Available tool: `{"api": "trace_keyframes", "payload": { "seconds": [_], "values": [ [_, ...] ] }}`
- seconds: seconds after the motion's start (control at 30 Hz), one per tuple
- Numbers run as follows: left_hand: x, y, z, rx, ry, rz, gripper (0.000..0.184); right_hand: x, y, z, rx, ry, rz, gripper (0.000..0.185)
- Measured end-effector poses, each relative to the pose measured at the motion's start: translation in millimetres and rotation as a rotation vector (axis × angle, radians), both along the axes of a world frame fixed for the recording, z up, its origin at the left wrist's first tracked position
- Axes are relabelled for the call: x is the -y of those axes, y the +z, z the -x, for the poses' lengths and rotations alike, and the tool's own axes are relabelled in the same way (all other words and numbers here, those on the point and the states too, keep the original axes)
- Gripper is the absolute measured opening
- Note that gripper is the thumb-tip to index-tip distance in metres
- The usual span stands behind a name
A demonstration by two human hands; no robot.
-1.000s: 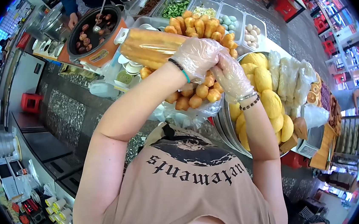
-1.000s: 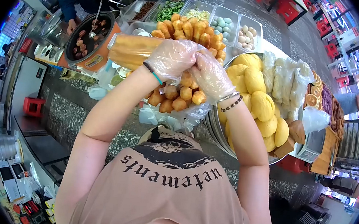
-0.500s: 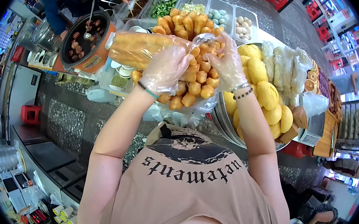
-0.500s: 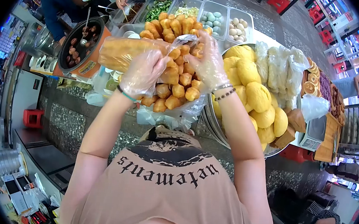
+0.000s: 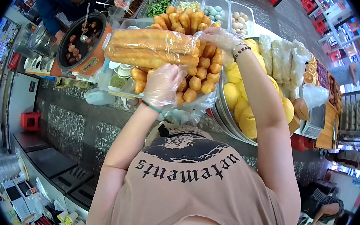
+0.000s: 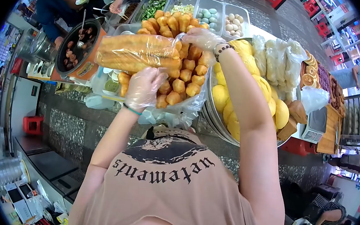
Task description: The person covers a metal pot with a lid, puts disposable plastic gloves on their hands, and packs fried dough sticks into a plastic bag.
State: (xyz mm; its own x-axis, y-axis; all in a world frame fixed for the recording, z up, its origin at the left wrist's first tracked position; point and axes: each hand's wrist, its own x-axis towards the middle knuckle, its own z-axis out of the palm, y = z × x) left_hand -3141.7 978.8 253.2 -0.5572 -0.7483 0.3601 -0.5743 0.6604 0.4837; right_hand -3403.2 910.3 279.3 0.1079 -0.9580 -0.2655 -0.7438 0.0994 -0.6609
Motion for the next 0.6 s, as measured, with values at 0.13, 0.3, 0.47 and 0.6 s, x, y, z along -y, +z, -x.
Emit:
{"api": "trace_keyframes", "payload": {
  "seconds": [0.13,0.3,0.47,0.6],
  "values": [
    [2,12,-19,-0.728,-0.111,-0.812,0.015,-18,28,-11,-0.005,0.007,0.251,0.026],
    [43,81,-52,-1.033,-0.621,-0.706,0.029,-19,77,-19,1.149,-0.008,0.041,0.011],
    [145,217,-114,-1.101,-0.987,-1.048,0.047,-5,226,-88,1.384,0.265,0.152,0.014],
    [134,248,-93,-1.193,-0.499,-1.004,0.009,-24,257,-116,1.173,-0.018,0.249,0.008]
  ]
}}
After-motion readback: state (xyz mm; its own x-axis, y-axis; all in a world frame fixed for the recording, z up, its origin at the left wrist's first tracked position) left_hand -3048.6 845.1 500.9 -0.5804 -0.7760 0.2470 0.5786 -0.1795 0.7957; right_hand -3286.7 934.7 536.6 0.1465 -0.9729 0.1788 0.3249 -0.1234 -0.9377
